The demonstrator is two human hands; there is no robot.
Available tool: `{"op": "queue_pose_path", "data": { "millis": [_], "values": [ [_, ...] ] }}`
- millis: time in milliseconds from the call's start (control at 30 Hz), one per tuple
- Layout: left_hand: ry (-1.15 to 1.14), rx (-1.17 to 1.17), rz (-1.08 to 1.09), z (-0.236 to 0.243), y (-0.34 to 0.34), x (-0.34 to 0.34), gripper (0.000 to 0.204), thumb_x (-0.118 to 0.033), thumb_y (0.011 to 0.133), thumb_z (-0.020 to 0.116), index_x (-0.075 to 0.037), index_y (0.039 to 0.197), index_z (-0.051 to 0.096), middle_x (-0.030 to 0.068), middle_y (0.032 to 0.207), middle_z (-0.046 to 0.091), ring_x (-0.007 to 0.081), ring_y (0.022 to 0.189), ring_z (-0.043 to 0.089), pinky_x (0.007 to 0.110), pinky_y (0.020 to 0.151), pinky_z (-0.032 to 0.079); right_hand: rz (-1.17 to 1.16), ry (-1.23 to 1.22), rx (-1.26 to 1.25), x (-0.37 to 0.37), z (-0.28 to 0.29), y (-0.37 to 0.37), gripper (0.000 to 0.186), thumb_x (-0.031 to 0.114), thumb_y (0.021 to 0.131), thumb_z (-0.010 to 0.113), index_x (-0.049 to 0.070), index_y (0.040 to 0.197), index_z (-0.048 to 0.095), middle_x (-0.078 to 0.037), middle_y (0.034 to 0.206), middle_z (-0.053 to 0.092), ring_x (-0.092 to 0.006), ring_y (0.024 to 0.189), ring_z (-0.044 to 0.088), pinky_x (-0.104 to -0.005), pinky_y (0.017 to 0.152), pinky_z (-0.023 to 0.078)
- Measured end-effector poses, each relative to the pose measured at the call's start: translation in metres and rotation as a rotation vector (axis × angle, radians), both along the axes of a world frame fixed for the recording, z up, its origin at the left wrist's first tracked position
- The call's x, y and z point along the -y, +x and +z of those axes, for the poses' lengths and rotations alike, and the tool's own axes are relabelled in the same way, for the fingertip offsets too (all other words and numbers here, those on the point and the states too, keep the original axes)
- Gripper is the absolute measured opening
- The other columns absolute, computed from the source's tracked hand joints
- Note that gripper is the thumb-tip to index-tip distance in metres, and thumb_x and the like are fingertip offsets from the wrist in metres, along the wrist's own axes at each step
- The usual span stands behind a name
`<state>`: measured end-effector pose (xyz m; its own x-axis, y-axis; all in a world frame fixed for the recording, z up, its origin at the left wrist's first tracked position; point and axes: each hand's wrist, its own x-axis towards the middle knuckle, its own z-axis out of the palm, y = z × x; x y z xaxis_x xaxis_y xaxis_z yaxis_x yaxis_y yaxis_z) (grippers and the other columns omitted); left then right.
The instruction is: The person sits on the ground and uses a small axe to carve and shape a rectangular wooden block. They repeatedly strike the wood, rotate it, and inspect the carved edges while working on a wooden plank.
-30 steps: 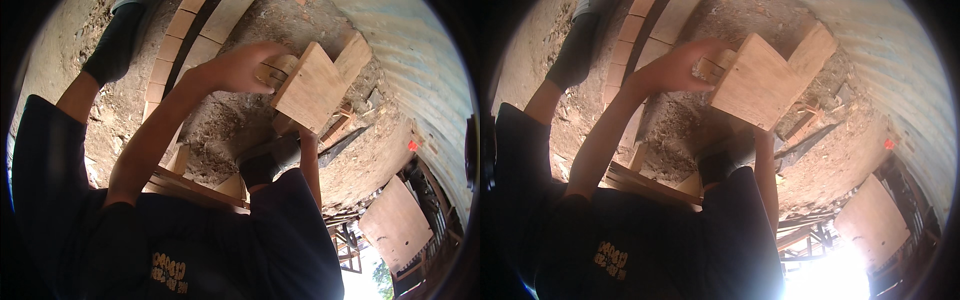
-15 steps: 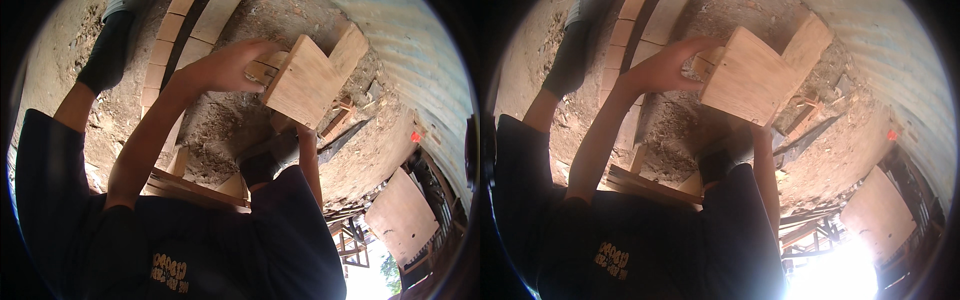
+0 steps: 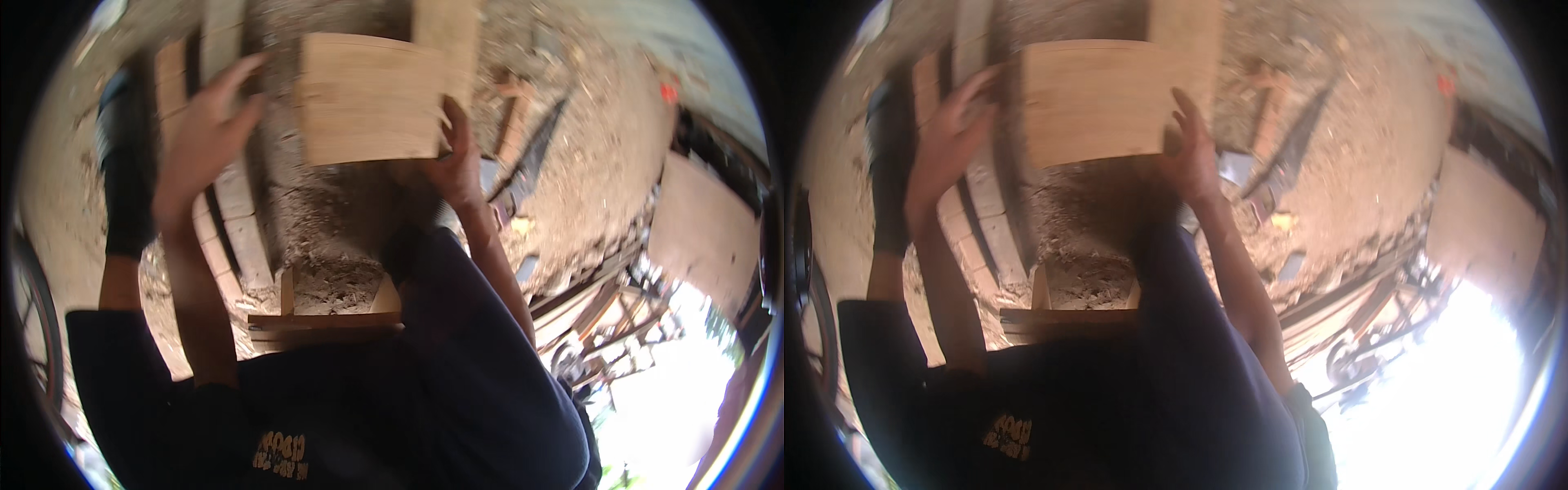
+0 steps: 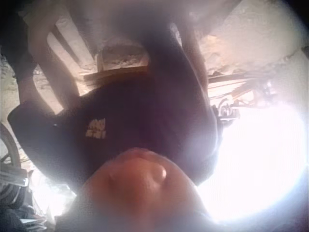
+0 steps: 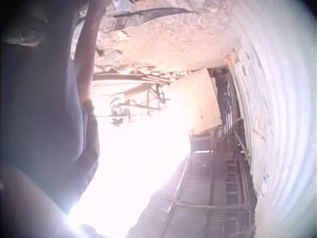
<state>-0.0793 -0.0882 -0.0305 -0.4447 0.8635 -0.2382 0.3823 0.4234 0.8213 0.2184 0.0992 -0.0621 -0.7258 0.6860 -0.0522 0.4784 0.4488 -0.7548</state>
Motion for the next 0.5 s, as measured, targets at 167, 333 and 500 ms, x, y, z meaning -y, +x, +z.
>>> {"op": "queue_pose_path", "data": {
  "millis": [167,333,500],
  "values": [
    [-0.066,-0.099,0.165,0.035,-0.032,0.016,0.046,-0.029,0.101,0.06,-0.007,0.141,0.056,0.0169,0.132,0.062,0.0234,0.126,0.056,0.035,0.106,0.042,-0.363,-0.012,0.08,0.005,0.042,0.093,0.037,0.003,0.088,0.072,0.002,0.125,0.066,-0.011,0.119,0.07,-0.0196,0.107,0.068,-0.0326,0.092,0.057],
    [0.021,-0.183,0.216,0.101,-0.007,-0.018,0.042,-0.028,0.102,0.059,-0.006,0.138,0.059,0.0145,0.128,0.065,0.0213,0.121,0.059,0.033,0.105,0.043,-0.85,0.137,0.29,0.02,0.029,0.267,0.023,0.012,0.094,0.067,0.002,0.114,0.073,-0.01,0.103,0.075,-0.0157,0.087,0.073,-0.0298,0.069,0.061],
    [-0.007,-0.262,0.135,0.137,0.036,-0.048,0.038,-0.025,0.102,0.06,-0.004,0.134,0.062,0.0094,0.117,0.067,0.0163,0.11,0.061,0.03,0.1,0.045,-0.948,-0.281,0.357,0.063,0.005,0.34,0.023,0.015,0.089,0.072,0.002,0.108,0.075,-0.011,0.089,0.077,-0.0155,0.073,0.074,-0.0275,0.057,0.057]
  ]
}}
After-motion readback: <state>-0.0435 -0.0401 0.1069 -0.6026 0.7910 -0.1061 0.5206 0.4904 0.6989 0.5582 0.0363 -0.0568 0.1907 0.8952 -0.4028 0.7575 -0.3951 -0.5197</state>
